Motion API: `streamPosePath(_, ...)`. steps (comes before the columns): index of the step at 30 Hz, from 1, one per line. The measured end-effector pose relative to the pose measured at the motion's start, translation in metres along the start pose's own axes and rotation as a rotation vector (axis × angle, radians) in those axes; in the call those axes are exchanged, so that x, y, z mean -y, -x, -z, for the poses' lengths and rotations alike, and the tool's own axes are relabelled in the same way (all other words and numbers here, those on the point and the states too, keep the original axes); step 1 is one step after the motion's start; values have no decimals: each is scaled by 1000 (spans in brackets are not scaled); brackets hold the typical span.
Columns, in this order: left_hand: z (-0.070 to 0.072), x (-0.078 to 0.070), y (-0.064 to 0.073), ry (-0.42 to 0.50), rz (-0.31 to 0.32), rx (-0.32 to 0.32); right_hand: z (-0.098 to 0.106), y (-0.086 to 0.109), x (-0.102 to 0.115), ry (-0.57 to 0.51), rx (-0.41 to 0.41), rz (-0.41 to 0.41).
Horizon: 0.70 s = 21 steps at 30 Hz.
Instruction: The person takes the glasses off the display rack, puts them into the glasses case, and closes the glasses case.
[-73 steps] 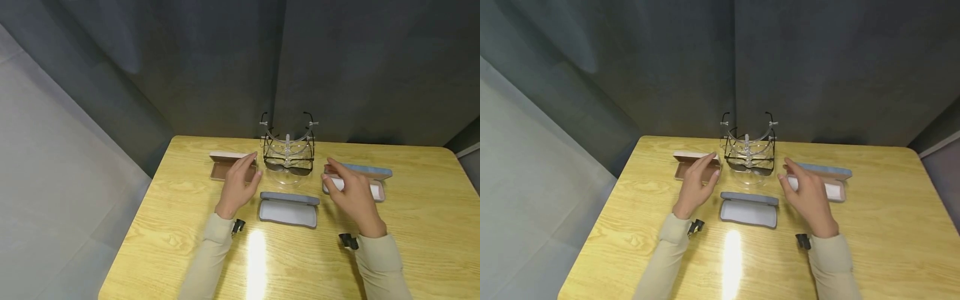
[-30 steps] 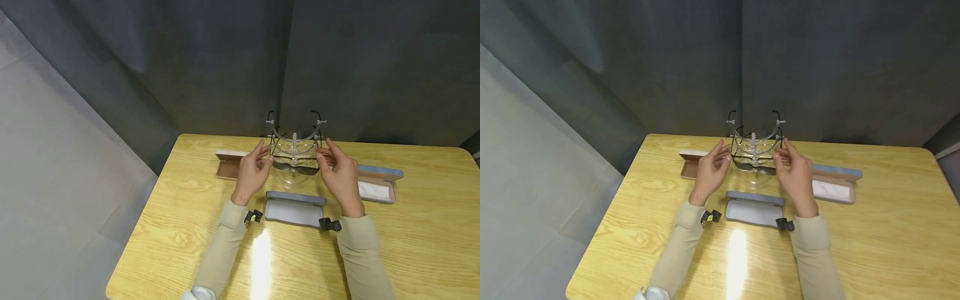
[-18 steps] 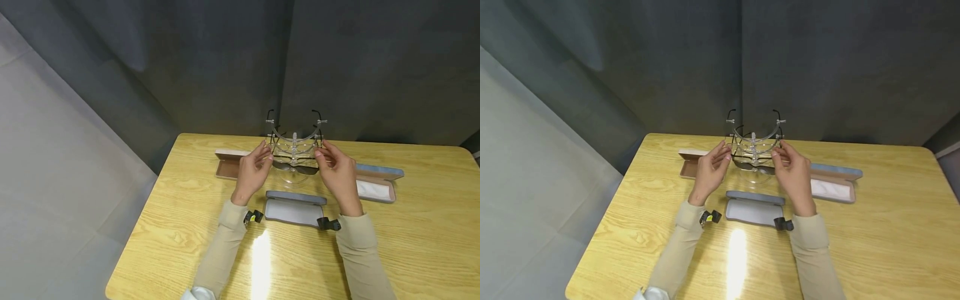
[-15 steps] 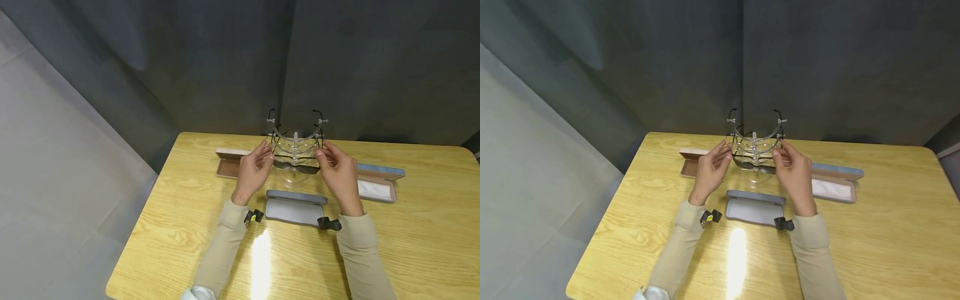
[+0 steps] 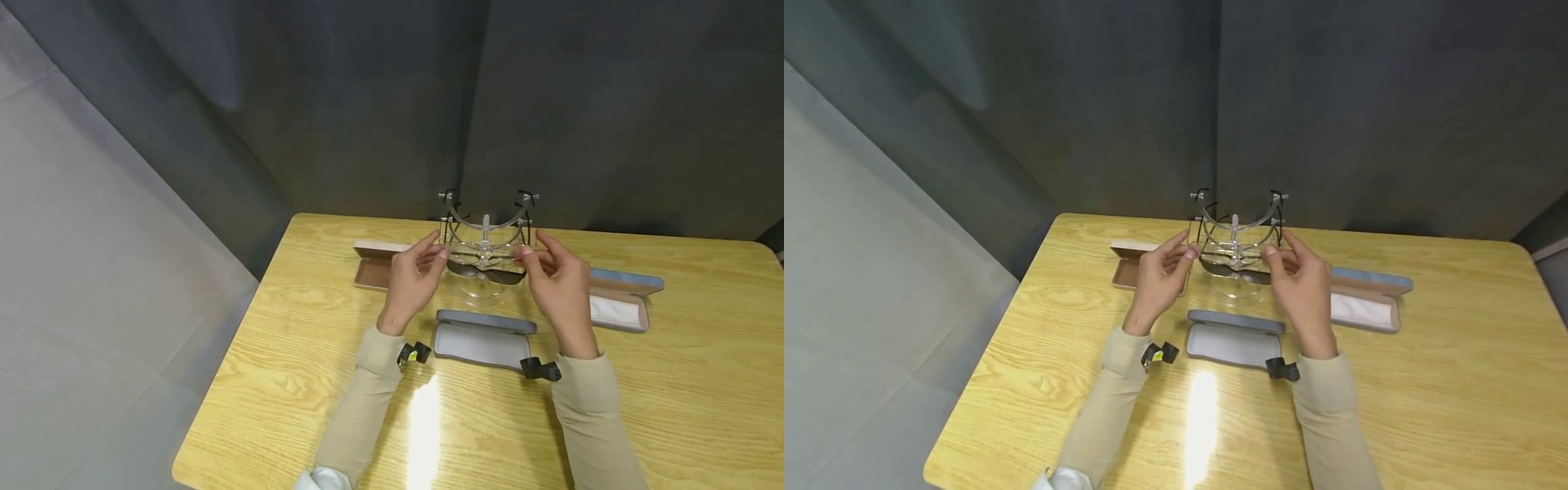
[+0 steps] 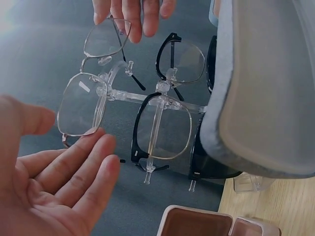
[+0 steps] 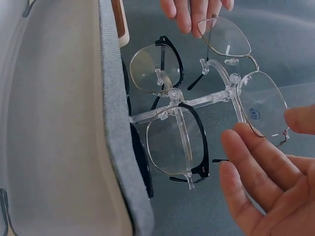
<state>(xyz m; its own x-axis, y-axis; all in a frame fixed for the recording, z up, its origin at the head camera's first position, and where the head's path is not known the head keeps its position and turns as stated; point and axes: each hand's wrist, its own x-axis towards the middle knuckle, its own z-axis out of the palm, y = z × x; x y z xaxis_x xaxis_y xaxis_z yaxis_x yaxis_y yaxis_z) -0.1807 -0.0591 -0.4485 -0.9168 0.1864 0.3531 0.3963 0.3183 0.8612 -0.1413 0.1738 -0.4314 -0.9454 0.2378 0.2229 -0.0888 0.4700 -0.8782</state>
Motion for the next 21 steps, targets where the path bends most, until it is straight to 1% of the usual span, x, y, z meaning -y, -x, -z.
streamPosePath(5,1,-3,0,33,30,27,7,3,2,8,33,-10)
streamPosePath(11,3,-4,-1,60,67,66,17,5,4,-16,64,-10)
streamPosePath(15,4,-5,0,56,61,74,21,7,3,-19,86,20)
streamPosePath(21,5,-6,0,60,39,63,24,8,2,6,122,55)
